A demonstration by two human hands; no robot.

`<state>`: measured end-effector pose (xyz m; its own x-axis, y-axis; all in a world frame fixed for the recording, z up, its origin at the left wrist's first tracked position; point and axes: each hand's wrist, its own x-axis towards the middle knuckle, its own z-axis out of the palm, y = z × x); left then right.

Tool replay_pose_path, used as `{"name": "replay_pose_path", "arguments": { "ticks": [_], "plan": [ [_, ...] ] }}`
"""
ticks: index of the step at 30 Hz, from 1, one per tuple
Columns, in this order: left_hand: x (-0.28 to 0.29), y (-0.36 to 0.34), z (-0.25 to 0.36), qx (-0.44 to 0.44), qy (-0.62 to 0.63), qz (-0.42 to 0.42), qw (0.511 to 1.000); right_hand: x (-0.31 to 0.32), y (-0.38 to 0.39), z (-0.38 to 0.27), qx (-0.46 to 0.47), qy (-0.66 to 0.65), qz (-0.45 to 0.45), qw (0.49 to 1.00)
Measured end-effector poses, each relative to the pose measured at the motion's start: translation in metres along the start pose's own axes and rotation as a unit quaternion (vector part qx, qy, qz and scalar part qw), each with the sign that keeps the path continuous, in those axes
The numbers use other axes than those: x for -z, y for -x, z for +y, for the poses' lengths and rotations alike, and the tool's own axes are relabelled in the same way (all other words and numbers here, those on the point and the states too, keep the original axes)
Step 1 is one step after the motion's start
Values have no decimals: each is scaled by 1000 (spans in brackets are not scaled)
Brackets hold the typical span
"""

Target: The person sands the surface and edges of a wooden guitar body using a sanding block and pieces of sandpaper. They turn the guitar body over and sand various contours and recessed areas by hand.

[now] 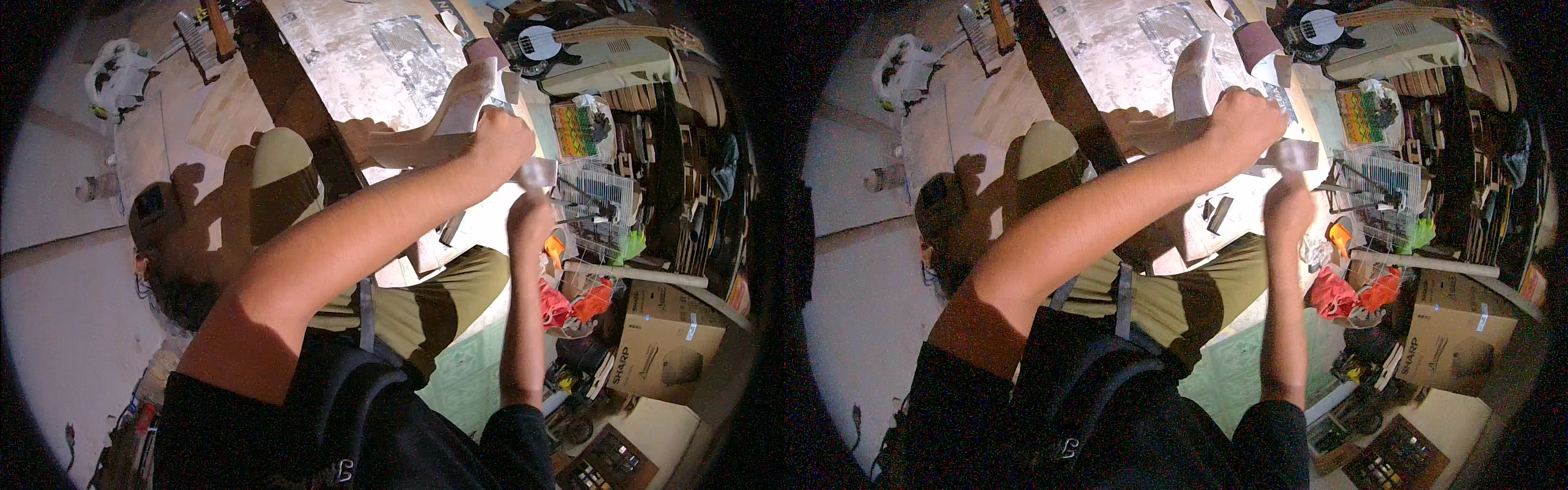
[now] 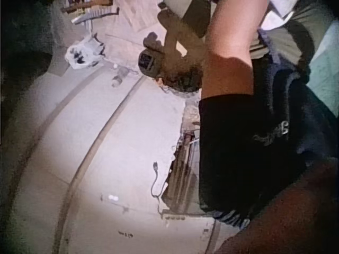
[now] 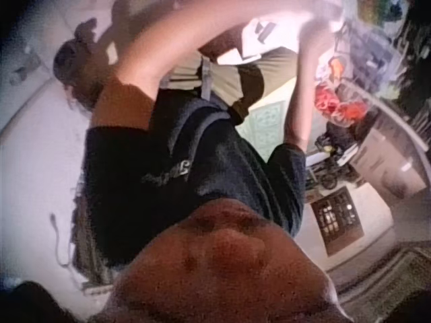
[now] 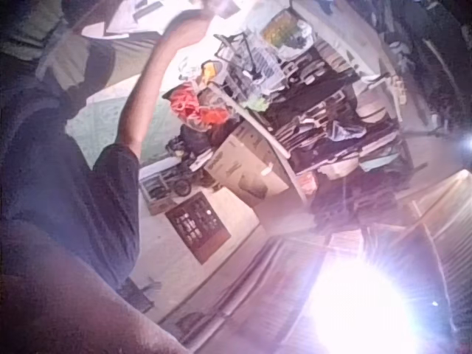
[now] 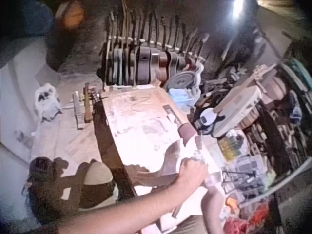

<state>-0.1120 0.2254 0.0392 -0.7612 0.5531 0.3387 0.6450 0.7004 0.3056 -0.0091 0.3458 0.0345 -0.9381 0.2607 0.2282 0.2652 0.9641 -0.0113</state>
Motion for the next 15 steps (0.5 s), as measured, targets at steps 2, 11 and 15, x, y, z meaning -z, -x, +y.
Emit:
{"name": "replay_pose_path", "arguments": {
  "ticks": [2,11,15],
  "plan": [
    [-4,0,0,-2,-10,5,1000,5,-7,-1,-92,36,-89,991],
    [-1,3,5,-7,-13,3,1000,-6,-1,9,21,-10,66,998],
    [-3,3,4,-12,19,-8,1000,-27,38,-9,71,-127,128,981]
  ]
}}
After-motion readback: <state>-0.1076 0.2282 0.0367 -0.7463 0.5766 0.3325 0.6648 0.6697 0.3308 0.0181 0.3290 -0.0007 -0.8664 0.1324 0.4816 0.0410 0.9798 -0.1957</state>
